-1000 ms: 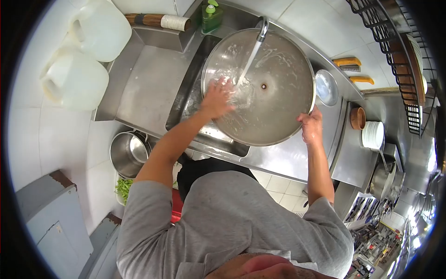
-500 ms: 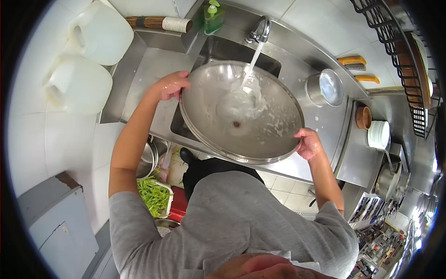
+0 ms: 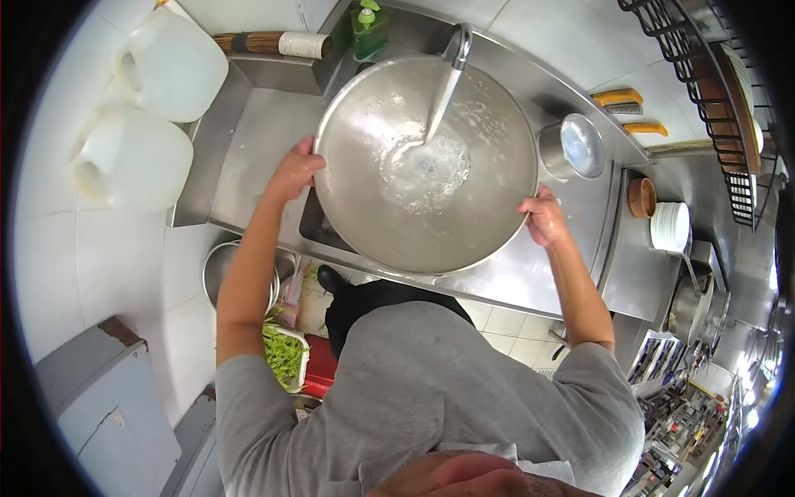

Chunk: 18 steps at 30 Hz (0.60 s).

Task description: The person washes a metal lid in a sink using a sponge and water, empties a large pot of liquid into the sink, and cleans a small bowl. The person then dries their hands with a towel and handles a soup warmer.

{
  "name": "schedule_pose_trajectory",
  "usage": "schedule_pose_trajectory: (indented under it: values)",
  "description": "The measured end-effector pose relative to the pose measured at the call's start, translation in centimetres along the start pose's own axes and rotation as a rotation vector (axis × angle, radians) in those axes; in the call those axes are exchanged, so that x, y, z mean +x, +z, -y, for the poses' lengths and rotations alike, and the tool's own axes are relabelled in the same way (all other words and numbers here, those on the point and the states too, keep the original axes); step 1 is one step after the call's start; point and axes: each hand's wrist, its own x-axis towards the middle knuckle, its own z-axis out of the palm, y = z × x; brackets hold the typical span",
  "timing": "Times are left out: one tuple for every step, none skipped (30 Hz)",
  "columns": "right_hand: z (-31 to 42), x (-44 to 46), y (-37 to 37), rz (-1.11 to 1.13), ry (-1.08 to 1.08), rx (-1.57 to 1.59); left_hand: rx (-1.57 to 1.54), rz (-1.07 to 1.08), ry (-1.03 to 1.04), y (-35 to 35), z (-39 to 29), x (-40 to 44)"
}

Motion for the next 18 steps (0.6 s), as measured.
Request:
schedule_pose_trajectory:
  values:
    - [-1.1,0.5,1.0,0.026,0.007,0.087,0.191,-0.056,0.034,-0.7,-2.2,-1.1]
    - [-2.2,1.0,1.8,0.052,0.014,0.174,0.389,-0.081,0.096,-1.1,-4.5,-2.4]
    - [-3.4,1.7,2.5,0.039,0.05,0.217,0.586,-0.104,0.159,-1.3,-6.8,-3.7]
    - [-4.6,2.5,3.1,0.025,0.082,0.257,0.782,-0.126,0.224,-1.3,-8.8,-4.6]
    - [-5.8,3.3,3.6,0.013,0.116,0.296,0.856,-0.134,0.363,-1.3,-10.2,-5.2]
    - [-6.9,4.4,3.9,-0.042,0.037,0.101,0.928,-0.141,0.502,-1.1,-11.3,-5.7]
    - [-8.0,6.0,4.3,-0.094,-0.045,-0.096,0.998,-0.149,0.643,-0.9,-12.5,-6.2]
    - [-9.1,7.7,4.7,-0.146,-0.13,-0.294,1.035,-0.156,0.547,-0.4,-13.9,-6.4]
    - [-10.6,9.7,5.4,-0.365,-0.408,-0.453,1.067,-0.165,0.448,0.2,-15.4,-6.3]
    - [-9.5,10.3,7.0,-0.272,-0.437,-0.34,1.097,-0.175,0.349,0.8,-16.7,-6.3]
    - [-8.4,10.9,8.7,-0.178,-0.464,-0.226,1.123,-0.15,0.255,1.5,-17.9,-6.5]
    - [-7.0,11.2,10.6,-0.087,-0.484,-0.11,1.148,-0.119,0.16,2.4,-19.0,-6.6]
    - [-5.0,12.1,12.6,0.044,-0.252,-0.033,1.172,-0.082,0.065,2.8,-19.5,-6.5]
    - [-3.3,13.7,14.2,0.169,-0.02,0.042,1.177,-0.077,0.034,2.8,-19.6,-6.1]
    - [-2.7,16.1,14.9,0.168,0.063,0.187,1.182,-0.069,0.003,2.8,-19.6,-5.6]
    - [-2.1,18.5,15.6,0.168,0.145,0.33,1.187,-0.063,-0.028,2.9,-19.6,-5.3]
    - [-1.1,20.1,16.8,0.113,0.094,0.393,1.184,-0.063,-0.033,2.9,-19.6,-5.2]
    - [0.0,20.7,17.6,0.054,0.047,0.454,1.178,-0.059,-0.041,2.8,-19.5,-5.1]
